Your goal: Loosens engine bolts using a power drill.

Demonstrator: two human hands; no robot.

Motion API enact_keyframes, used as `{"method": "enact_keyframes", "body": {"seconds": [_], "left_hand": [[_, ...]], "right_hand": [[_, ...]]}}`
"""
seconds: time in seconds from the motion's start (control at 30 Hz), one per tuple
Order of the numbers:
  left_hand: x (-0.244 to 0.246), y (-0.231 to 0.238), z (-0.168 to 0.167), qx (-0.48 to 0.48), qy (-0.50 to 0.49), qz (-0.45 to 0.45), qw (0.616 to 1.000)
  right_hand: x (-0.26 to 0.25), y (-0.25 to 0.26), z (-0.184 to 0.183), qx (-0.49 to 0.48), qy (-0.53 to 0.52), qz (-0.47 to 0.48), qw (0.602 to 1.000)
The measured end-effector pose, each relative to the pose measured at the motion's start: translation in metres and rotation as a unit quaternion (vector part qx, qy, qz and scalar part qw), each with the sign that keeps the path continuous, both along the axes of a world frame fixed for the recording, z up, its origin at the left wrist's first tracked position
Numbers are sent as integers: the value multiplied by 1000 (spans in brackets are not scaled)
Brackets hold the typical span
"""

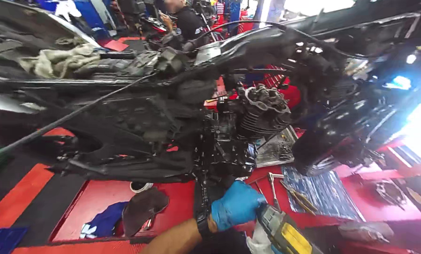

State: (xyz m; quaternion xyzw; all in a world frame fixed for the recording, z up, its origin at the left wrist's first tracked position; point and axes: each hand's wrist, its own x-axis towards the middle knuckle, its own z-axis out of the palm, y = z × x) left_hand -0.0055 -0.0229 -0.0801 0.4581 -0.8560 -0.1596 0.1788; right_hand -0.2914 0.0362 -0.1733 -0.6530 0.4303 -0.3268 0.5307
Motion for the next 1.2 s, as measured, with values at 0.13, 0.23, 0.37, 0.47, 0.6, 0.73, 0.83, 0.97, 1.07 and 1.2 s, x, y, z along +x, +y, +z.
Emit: {"method": "enact_keyframes", "body": {"seconds": [0.13,0.23,0.37,0.47,0.6,0.73,0.83,0.97,1.07,1.2], "left_hand": [[-9,-3,-8,-16,2,3,1000],[-17,-5,-11,18,-10,-1,1000],[-30,-11,-8,38,-39,-26,998],[-43,-15,0,10,-68,-75,995],[-51,-26,6,52,-105,-133,984],[-45,-40,3,22,-132,-161,978],[-34,-39,5,-52,-94,-81,991],[14,5,-16,-116,52,138,982],[60,41,-67,-54,30,211,976],[83,64,-126,-9,-30,209,977]], "right_hand": [[9,-11,25,-48,-28,18,998],[1,-13,46,-38,-39,44,998],[-8,-12,61,-25,-77,52,995],[-19,-9,41,37,-122,77,989],[-17,2,28,11,-151,40,988],[9,-1,33,-77,-13,-49,996],[32,-15,17,-136,40,-92,986],[59,-46,-14,-177,33,-133,975],[69,-59,-43,-191,0,-137,972],[75,-69,-47,-188,-8,-128,974]]}}
